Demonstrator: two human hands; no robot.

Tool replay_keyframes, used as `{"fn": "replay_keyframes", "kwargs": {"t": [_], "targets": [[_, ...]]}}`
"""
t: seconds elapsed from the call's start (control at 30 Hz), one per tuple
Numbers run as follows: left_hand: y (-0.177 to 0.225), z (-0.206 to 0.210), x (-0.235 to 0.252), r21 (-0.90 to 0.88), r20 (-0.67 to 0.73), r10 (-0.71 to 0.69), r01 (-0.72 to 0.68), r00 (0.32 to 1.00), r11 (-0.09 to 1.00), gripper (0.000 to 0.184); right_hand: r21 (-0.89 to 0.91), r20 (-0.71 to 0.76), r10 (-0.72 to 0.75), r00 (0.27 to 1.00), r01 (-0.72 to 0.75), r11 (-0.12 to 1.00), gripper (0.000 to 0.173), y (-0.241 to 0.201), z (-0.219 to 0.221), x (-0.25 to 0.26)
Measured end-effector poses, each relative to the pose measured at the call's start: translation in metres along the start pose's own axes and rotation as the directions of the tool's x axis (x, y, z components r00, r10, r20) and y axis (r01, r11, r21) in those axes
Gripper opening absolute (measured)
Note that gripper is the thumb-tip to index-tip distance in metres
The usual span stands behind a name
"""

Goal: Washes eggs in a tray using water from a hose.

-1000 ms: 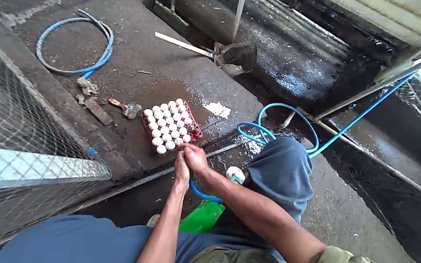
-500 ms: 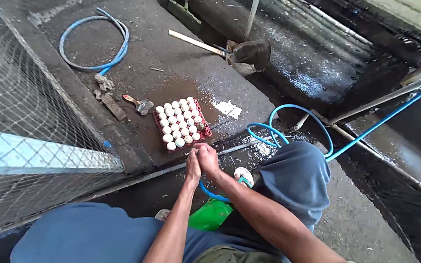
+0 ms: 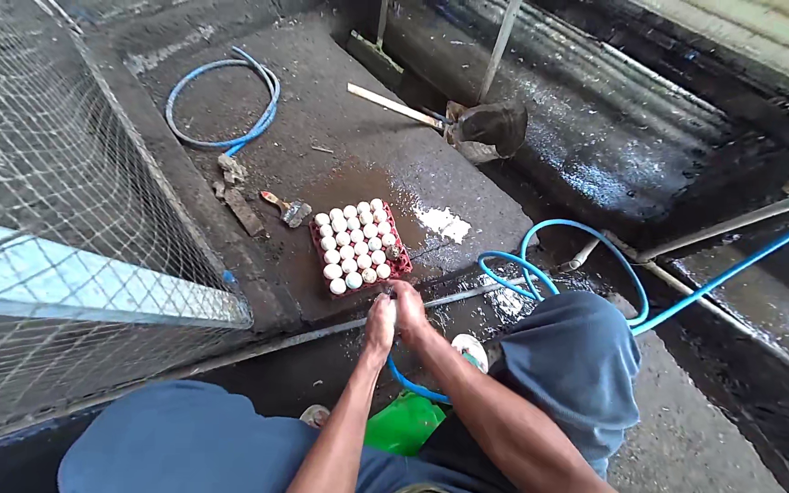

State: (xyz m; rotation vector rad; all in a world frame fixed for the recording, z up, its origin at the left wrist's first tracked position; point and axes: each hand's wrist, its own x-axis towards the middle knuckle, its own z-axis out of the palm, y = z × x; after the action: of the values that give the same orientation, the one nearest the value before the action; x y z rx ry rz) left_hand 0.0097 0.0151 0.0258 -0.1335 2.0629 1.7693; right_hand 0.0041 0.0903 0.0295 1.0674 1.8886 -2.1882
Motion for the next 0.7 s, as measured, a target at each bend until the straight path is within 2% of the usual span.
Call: {"fn": "replay_keyframes", "kwargs": {"t": [0.1, 0.17, 0.2, 0.23, 0.3, 0.33, 0.4, 0.43, 0.5, 0.53, 0.57, 0.63, 0.7], "targets": [[0.002, 0.0, 0.001, -0.021, -0.011, 0.004, -0.005, 1.0, 1.0, 0.047, -0.11, 0.011, -0.111, 0.994, 0.111, 0.988, 0.042, -0.004, 0.001, -0.015], [0.0, -0.001, 0.0, -0.007, 0.056, -0.02, 0.02, 0.998, 1.0, 0.051, -0.043, -0.013, -0.036, 0.999, 0.035, 0.998, 0.039, -0.006, -0.002, -0.003], [0.001, 0.001, 0.0, -0.006, 0.052, -0.012, 0.013, 0.999, 1.0, 0.05, -0.008, -0.006, 0.013, 1.0, -0.013, 1.0, 0.04, -0.006, -0.003, 0.0], [0.0, 0.003, 0.001, 0.004, -0.001, 0.009, -0.009, 1.0, 1.0, 0.049, -0.017, -0.011, 0.001, 1.0, -0.002, 1.0, 0.041, -0.004, -0.001, -0.005], [-0.001, 0.004, 0.005, 0.047, -0.111, 0.053, -0.048, 0.992, 0.998, 0.042, -0.098, 0.031, -0.141, 0.99, 0.143, 0.985, 0.046, 0.0, 0.005, -0.021], [-0.006, 0.002, 0.005, 0.031, -0.096, 0.047, -0.044, 0.994, 0.999, 0.043, -0.105, 0.047, -0.167, 0.985, 0.171, 0.98, 0.046, 0.004, 0.006, -0.024], [-0.007, -0.003, 0.004, -0.015, 0.02, -0.012, 0.013, 1.0, 1.0, 0.052, -0.063, 0.03, -0.06, 0.998, 0.061, 0.996, 0.043, 0.002, 0.001, -0.01], [-0.005, -0.004, 0.004, -0.029, 0.074, -0.022, 0.024, 0.997, 0.999, 0.053, 0.021, 0.05, 0.073, 0.996, -0.074, 0.997, 0.039, -0.003, -0.003, 0.0], [-0.005, -0.01, 0.001, -0.075, 0.185, -0.029, 0.044, 0.982, 0.996, 0.049, 0.136, 0.147, 0.289, 0.946, -0.308, 0.942, 0.039, -0.006, -0.011, 0.01], [-0.008, -0.013, 0.003, -0.096, 0.21, -0.039, 0.061, 0.977, 0.993, 0.044, 0.179, 0.194, 0.305, 0.932, -0.34, 0.923, 0.043, -0.006, -0.014, 0.012], [-0.01, -0.015, 0.007, -0.114, 0.211, -0.054, 0.079, 0.976, 0.99, 0.036, 0.237, 0.225, 0.27, 0.936, -0.322, 0.917, 0.045, -0.005, -0.016, 0.013], [-0.012, -0.015, 0.011, -0.176, 0.159, -0.07, 0.098, 0.985, 0.98, 0.028, 0.264, 0.187, 0.118, 0.975, -0.165, 0.95, 0.048, -0.001, -0.014, 0.009], [-0.007, -0.017, 0.007, -0.178, 0.115, -0.069, 0.089, 0.991, 0.98, 0.045, 0.041, 0.091, -0.146, 0.985, 0.143, 0.989, 0.046, 0.005, -0.007, -0.005]]}}
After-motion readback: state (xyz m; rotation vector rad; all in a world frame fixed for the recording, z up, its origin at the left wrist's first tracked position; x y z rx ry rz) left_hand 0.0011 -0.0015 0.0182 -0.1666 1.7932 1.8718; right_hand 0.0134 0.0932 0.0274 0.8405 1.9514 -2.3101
